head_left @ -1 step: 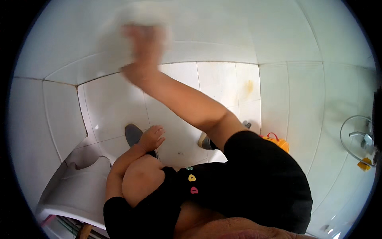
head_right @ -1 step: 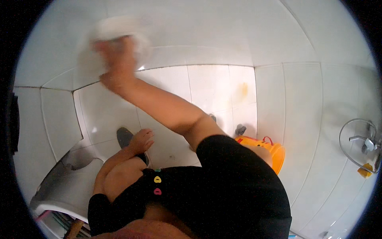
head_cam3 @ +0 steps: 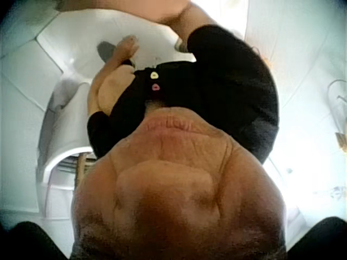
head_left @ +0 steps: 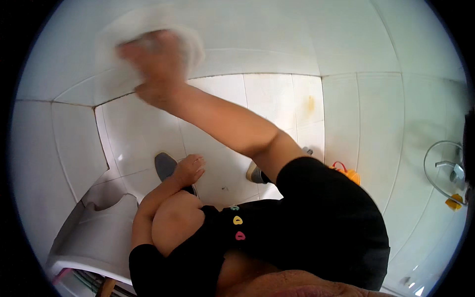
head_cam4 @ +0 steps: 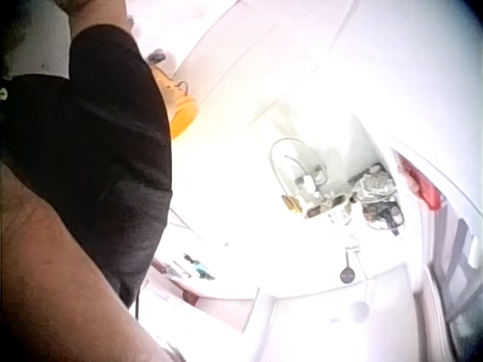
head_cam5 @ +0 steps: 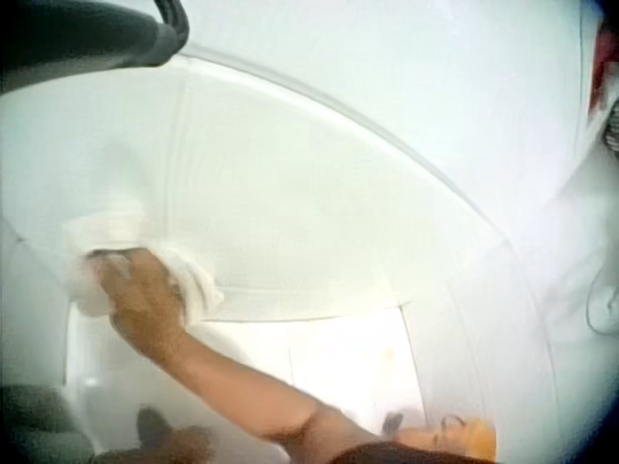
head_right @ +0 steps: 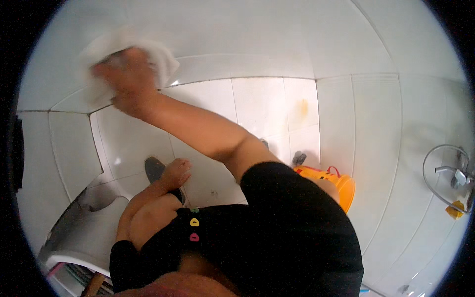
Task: The person scrubs the wall tiles with a steel wool pad, wipes them with a cloth, and then washes the cloth in a basin of soapy water.
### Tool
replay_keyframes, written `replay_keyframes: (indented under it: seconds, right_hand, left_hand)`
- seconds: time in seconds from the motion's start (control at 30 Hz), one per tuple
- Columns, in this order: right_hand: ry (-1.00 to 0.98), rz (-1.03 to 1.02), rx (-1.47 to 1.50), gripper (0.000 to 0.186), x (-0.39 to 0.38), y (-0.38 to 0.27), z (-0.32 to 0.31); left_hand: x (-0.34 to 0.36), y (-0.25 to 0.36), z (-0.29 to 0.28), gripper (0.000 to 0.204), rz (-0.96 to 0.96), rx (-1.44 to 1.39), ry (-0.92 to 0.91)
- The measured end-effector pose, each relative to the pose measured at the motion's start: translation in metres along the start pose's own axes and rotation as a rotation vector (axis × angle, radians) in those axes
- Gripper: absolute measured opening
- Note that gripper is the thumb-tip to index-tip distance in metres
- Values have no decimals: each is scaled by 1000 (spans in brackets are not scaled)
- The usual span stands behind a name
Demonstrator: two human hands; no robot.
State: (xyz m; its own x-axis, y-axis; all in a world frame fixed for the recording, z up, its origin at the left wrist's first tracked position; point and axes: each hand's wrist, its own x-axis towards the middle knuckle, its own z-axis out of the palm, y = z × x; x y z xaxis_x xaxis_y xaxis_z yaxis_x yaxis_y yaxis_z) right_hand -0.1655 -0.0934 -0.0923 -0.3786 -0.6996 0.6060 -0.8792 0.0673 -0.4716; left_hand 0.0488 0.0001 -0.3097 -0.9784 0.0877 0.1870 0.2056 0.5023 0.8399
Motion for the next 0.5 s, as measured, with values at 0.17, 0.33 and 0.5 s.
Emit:
replay_keyframes:
  seconds: [0.17,0.33,0.5]
  right_hand:
    - [-386,-170,-105,56,-29,62,-44]
    - [-243,112,-557,62,-116,188,-165]
    - [230,619,-402,52,-141,226,-190]
  left_hand:
    - [-4,-4,1,32,-29,17,-18]
    - [-6,2,-8,29,-115,50,32]
    - [-8,4,-22,27,-166,54,143]
